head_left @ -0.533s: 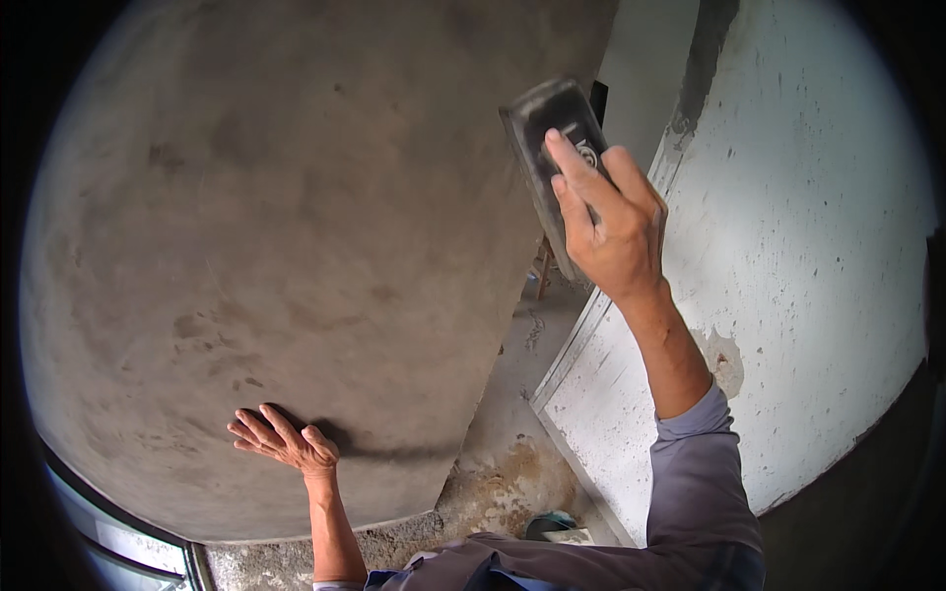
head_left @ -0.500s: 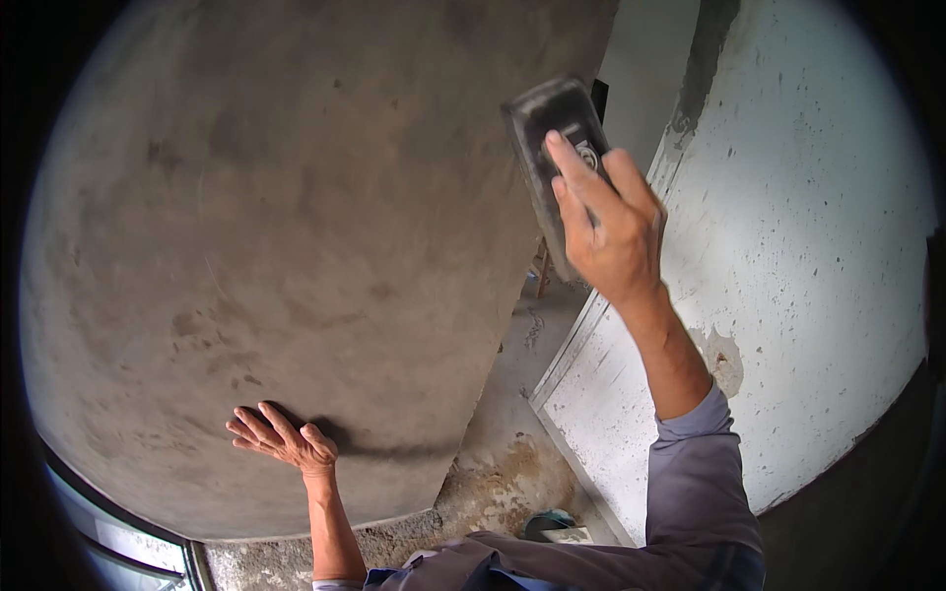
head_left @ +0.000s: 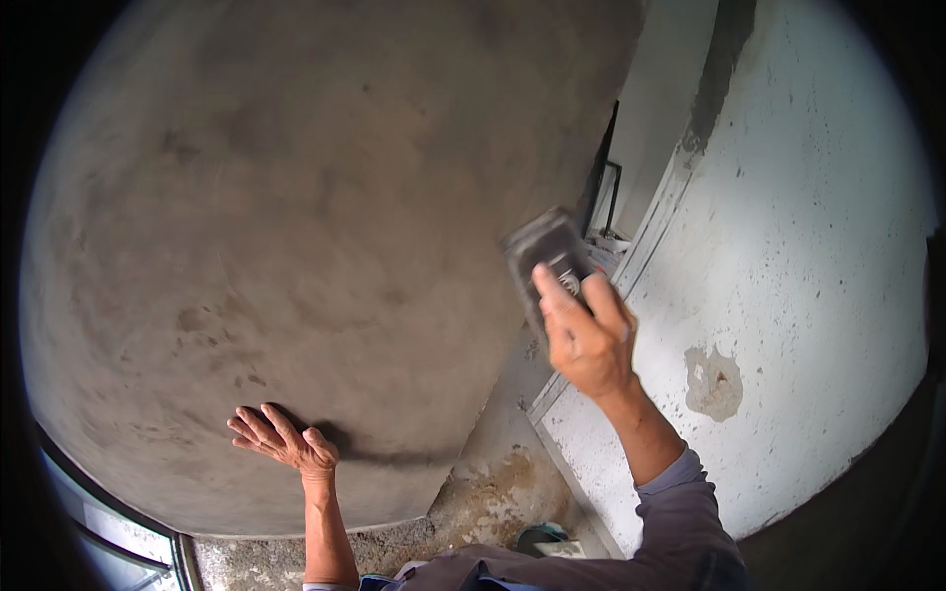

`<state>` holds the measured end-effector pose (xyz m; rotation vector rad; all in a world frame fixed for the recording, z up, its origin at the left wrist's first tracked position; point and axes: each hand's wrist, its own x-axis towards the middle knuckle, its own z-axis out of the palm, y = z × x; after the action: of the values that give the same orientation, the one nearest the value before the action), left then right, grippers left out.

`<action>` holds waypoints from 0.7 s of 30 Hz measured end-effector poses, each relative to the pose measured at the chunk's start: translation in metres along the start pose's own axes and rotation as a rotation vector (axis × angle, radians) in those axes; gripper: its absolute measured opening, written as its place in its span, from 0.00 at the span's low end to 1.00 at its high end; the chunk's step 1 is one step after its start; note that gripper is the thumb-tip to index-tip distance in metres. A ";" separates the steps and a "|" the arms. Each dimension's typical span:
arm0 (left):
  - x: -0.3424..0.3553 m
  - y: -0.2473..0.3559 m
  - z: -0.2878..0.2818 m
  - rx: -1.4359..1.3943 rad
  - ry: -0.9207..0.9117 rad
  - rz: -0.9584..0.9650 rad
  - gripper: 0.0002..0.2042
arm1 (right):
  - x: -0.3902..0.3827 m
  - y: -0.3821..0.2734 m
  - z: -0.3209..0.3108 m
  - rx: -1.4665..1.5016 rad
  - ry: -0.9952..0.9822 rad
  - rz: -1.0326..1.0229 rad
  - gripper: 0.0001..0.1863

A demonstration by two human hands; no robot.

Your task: The person applies plaster to a wall using a trowel and then smooths the surface with a hand float.

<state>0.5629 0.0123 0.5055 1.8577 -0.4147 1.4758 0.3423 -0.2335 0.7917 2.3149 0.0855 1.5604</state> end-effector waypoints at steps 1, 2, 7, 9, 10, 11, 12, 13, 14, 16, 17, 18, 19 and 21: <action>0.001 0.002 0.003 0.010 0.021 -0.019 0.34 | 0.007 0.004 0.003 -0.019 0.024 -0.020 0.22; 0.001 -0.001 -0.001 0.025 0.013 -0.010 0.34 | 0.033 0.008 0.000 -0.054 0.025 0.034 0.20; 0.002 0.003 0.003 0.017 0.008 0.011 0.34 | 0.042 0.017 -0.005 -0.011 0.067 -0.031 0.20; 0.000 0.003 0.003 0.010 0.009 -0.007 0.34 | -0.008 0.004 0.005 0.046 0.018 -0.044 0.19; 0.001 0.006 0.006 0.009 0.028 -0.019 0.34 | -0.003 0.005 0.003 0.037 0.022 -0.048 0.19; 0.002 0.008 0.007 0.010 0.035 -0.019 0.34 | 0.001 0.006 0.001 0.028 0.026 -0.049 0.19; 0.002 0.005 0.002 0.016 0.018 0.005 0.34 | 0.020 0.006 -0.008 -0.010 -0.012 0.024 0.20; 0.003 0.003 0.000 0.028 0.015 0.014 0.34 | 0.042 0.018 -0.010 -0.056 0.044 -0.012 0.20; 0.004 0.003 0.001 0.037 0.018 0.018 0.34 | 0.064 0.031 -0.009 -0.056 0.148 -0.042 0.21; 0.004 0.001 0.001 0.048 0.011 0.020 0.34 | 0.081 0.029 -0.017 -0.002 0.116 0.044 0.23; 0.003 0.002 0.002 0.043 0.004 0.017 0.34 | 0.071 0.026 -0.015 -0.014 0.112 0.029 0.21; 0.002 0.006 0.004 0.030 0.000 0.005 0.34 | 0.053 0.022 -0.012 -0.035 0.105 0.006 0.19; 0.002 0.004 0.003 0.030 -0.004 0.003 0.34 | 0.026 0.014 -0.003 0.014 0.076 -0.024 0.21; 0.002 0.007 0.001 0.035 0.004 0.003 0.34 | -0.003 0.006 0.004 0.042 0.062 -0.067 0.23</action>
<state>0.5598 0.0075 0.5099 1.8818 -0.3922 1.4976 0.3442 -0.2409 0.7893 2.2708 0.2104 1.6113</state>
